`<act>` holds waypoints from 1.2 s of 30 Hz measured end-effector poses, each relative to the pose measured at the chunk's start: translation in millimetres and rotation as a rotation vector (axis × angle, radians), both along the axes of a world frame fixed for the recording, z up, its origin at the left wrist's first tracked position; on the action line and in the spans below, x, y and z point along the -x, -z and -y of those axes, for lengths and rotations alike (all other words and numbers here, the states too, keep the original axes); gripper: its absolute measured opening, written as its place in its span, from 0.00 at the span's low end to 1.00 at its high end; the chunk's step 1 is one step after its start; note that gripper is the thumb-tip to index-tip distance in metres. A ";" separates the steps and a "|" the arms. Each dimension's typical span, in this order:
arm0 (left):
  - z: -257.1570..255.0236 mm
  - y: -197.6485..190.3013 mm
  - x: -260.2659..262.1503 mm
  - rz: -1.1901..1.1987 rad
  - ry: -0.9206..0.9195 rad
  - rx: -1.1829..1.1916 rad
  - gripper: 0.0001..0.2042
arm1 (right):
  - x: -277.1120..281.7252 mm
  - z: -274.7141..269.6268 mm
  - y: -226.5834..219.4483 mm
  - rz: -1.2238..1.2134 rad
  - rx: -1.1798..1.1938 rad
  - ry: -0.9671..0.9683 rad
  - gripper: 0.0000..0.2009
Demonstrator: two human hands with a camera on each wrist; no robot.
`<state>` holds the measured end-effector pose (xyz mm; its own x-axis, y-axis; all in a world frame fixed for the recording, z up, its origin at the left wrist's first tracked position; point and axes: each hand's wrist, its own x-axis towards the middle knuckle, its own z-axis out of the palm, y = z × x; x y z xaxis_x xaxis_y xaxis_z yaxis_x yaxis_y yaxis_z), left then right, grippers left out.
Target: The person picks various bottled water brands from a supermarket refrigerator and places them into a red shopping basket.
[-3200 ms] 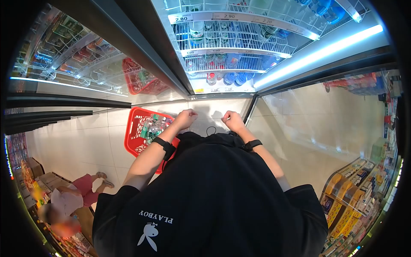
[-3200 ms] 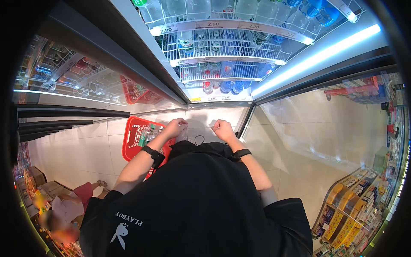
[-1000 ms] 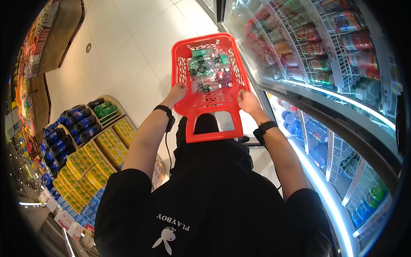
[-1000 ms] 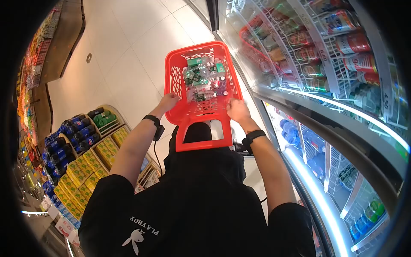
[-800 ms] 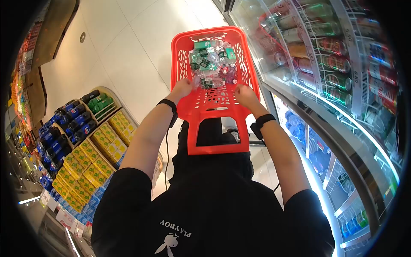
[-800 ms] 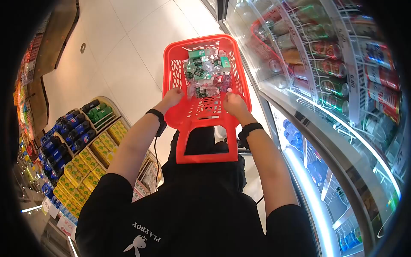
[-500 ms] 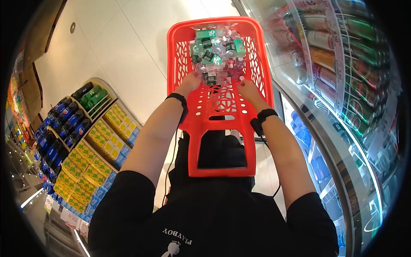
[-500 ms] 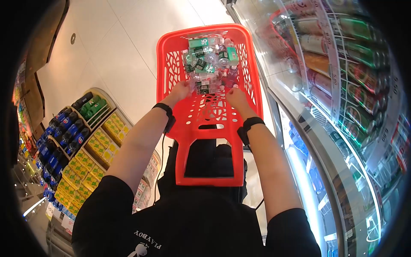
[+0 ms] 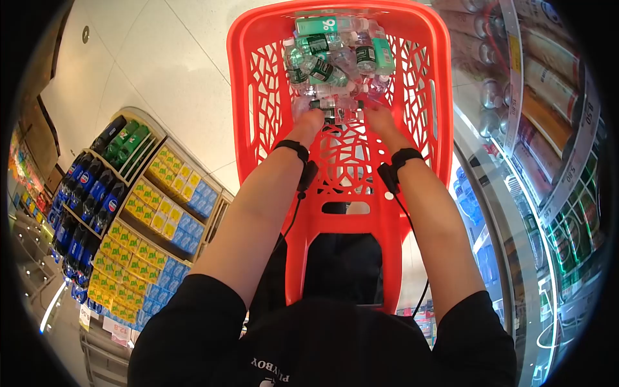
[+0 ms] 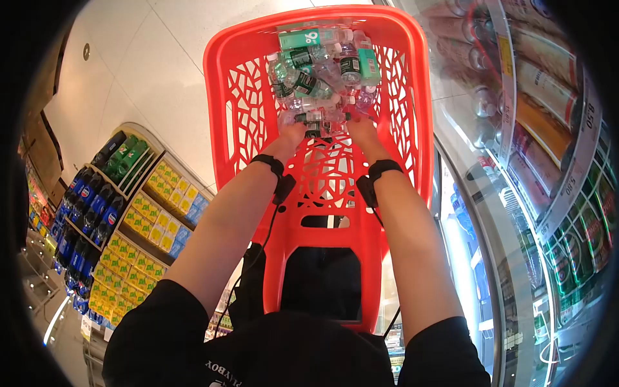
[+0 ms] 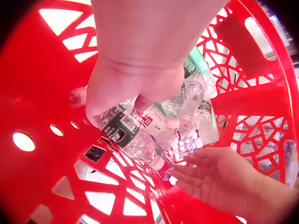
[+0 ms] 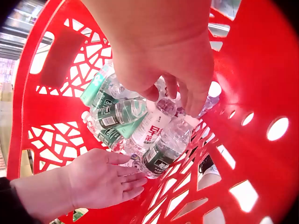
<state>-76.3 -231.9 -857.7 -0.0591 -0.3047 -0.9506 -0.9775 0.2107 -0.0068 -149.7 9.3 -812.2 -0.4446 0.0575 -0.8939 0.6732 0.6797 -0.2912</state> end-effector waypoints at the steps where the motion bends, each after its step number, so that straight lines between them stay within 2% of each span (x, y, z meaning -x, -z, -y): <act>1: -3.2 -1.3 6.2 0.000 0.000 0.000 0.19 | 3.0 5.0 0.0 0.000 0.000 0.000 0.22; 3: -10.1 -12.7 17.2 0.123 -0.017 0.054 0.19 | -1.5 14.9 -2.2 0.177 0.038 0.167 0.23; 4: -18.5 -43.2 35.3 0.131 -0.015 0.054 0.19 | -27.7 9.3 37.8 0.144 0.018 0.193 0.24; 5: -29.5 -85.9 62.5 0.139 -0.021 0.086 0.21 | -41.2 6.6 57.3 0.151 0.019 0.197 0.24; 6: -39.4 -106.2 76.8 0.146 -0.025 0.119 0.26 | -51.1 5.4 70.7 0.151 0.009 0.196 0.24; 7: -30.8 -76.2 25.9 0.150 -0.021 0.121 0.26 | -56.1 6.5 78.2 0.149 0.001 0.195 0.24; 8: -38.8 -17.5 3.3 0.083 -0.079 0.206 0.25 | -57.5 9.7 79.5 0.151 0.004 0.200 0.24; 9: -52.0 -1.2 15.8 0.015 -0.136 0.289 0.25 | -59.2 12.1 79.6 0.133 0.019 0.236 0.25; 11: -48.2 6.7 6.7 0.016 -0.188 0.240 0.25 | -58.4 12.9 79.4 0.117 0.033 0.276 0.26; 13: -39.3 7.5 3.1 0.018 -0.242 0.189 0.26 | -57.5 8.3 86.2 0.145 0.088 0.182 0.22; 15: -28.2 17.6 -1.3 0.071 -0.358 0.073 0.19 | -61.7 10.1 92.4 0.097 0.031 0.219 0.20; 16: -26.4 29.6 -11.3 0.068 -0.355 0.074 0.19 | -62.4 11.2 92.4 0.045 -0.023 0.253 0.19; 17: -24.2 42.5 -22.8 -0.007 -0.351 0.048 0.24 | -51.4 15.2 72.5 0.039 -0.021 0.255 0.19; 18: -22.5 47.0 -27.1 -0.085 -0.347 0.023 0.29 | -31.4 22.4 35.4 0.030 -0.075 0.177 0.18; 19: -24.6 22.4 -9.7 -0.096 -0.347 0.021 0.29 | -18.7 25.5 9.0 0.017 -0.131 0.099 0.18; 20: -29.6 -24.9 21.5 -0.026 -0.299 0.070 0.29 | -23.2 21.1 5.6 0.003 -0.130 0.099 0.18; 21: -32.5 -55.9 42.4 0.039 -0.251 0.119 0.29 | -33.7 13.9 11.3 -0.123 -0.109 -0.080 0.18; 22: -30.5 -50.8 39.4 0.014 -0.251 0.116 0.29 | -26.6 12.8 -0.1 -0.257 -0.091 -0.258 0.19; 23: -26.7 -48.7 34.3 -0.047 -0.297 0.068 0.30 | -18.7 12.9 -12.1 -0.283 -0.094 -0.254 0.19; 24: -23.2 -48.9 32.5 -0.105 -0.341 0.021 0.31 | -1.1 22.1 -47.3 -0.220 -0.157 -0.069 0.20; 25: -23.8 -69.3 44.3 -0.131 -0.338 0.021 0.31 | 15.7 27.8 -83.3 -0.159 -0.212 0.117 0.21; 26: -27.3 -104.0 57.9 -0.115 -0.461 -0.028 0.27 | 26.4 28.1 -112.8 -0.174 -0.213 0.159 0.22; 27: -31.2 -144.5 70.3 -0.099 -0.585 -0.079 0.24 | 35.8 26.5 -135.2 -0.198 -0.205 0.163 0.22; 28: -34.6 -192.5 82.3 -0.145 -0.581 -0.136 0.25 | 42.9 23.1 -155.9 -0.264 -0.176 0.137 0.21; 29: -32.6 -211.2 83.3 -0.171 -0.580 -0.137 0.25 | 49.0 18.0 -173.4 -0.333 -0.148 0.111 0.21; 30: -30.8 -225.8 85.1 -0.182 -0.520 -0.198 0.26 | 49.6 9.5 -170.9 -0.446 -0.157 0.058 0.22; 32: -22.1 -241.0 83.4 -0.200 -0.439 -0.331 0.29 | 61.7 8.0 -204.1 -0.505 -0.164 0.077 0.22; 35: -28.6 -312.5 95.3 -0.259 -0.430 -0.394 0.30 | 79.3 0.5 -277.6 -0.603 -0.150 0.097 0.20; 36: -32.2 -343.8 99.2 -0.310 -0.421 -0.384 0.29 | 87.6 1.8 -334.0 -0.610 -0.129 0.109 0.19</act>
<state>-175.5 -199.7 -513.9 -0.2977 -0.0032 -0.9546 -0.9215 -0.2601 0.2883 -237.3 7.5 -478.2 -0.8575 0.2210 -0.4646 0.4792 0.6720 -0.5647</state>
